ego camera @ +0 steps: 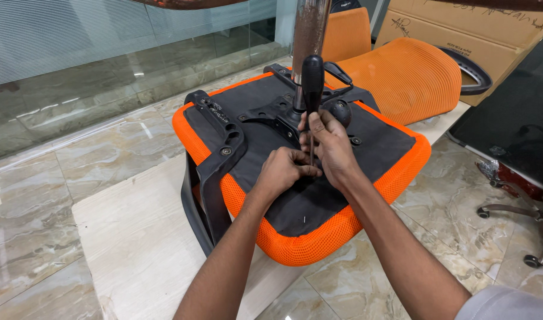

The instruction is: The person uses a screwdriver to tighten screws on the underside of an orange office chair seat, securing the metal base and plastic brackets. The person rotates the chair to access different screw locations and continues tightening until the assembly appears complete.

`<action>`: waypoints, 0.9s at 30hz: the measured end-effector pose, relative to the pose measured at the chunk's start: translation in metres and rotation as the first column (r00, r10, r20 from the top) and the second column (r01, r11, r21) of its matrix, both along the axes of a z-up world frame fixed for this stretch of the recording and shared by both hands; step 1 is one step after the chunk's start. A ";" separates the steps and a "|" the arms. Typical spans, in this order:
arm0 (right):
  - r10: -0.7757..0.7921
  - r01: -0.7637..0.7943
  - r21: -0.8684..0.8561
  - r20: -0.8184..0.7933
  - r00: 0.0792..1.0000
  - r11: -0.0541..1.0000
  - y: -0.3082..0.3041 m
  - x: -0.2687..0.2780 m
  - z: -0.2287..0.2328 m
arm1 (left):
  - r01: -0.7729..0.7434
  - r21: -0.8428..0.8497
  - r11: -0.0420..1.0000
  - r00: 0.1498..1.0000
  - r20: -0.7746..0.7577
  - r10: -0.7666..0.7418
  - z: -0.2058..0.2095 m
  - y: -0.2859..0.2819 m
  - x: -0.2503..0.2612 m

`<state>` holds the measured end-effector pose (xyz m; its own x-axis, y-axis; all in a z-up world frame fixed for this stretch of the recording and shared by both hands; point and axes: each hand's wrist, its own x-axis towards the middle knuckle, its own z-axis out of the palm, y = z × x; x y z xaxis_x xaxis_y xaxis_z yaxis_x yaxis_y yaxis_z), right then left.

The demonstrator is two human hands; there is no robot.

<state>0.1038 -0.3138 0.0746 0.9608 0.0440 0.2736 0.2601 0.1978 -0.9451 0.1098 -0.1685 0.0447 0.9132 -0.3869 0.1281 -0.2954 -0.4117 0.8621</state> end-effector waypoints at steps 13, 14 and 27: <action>-0.030 0.029 0.062 0.010 1.000 0.998 0.000 -0.007 0.006 | 0.162 -0.197 0.967 0.983 0.123 -0.140 -0.009 0.002 0.009; -0.034 0.035 0.057 -0.013 0.999 0.998 0.000 -0.008 0.006 | 0.173 -0.213 0.962 0.983 0.105 -0.154 -0.011 0.002 0.011; -0.110 0.108 0.097 0.025 0.994 0.989 -0.008 0.004 -0.003 | 0.131 -0.140 0.981 0.984 0.142 -0.112 -0.004 0.001 0.008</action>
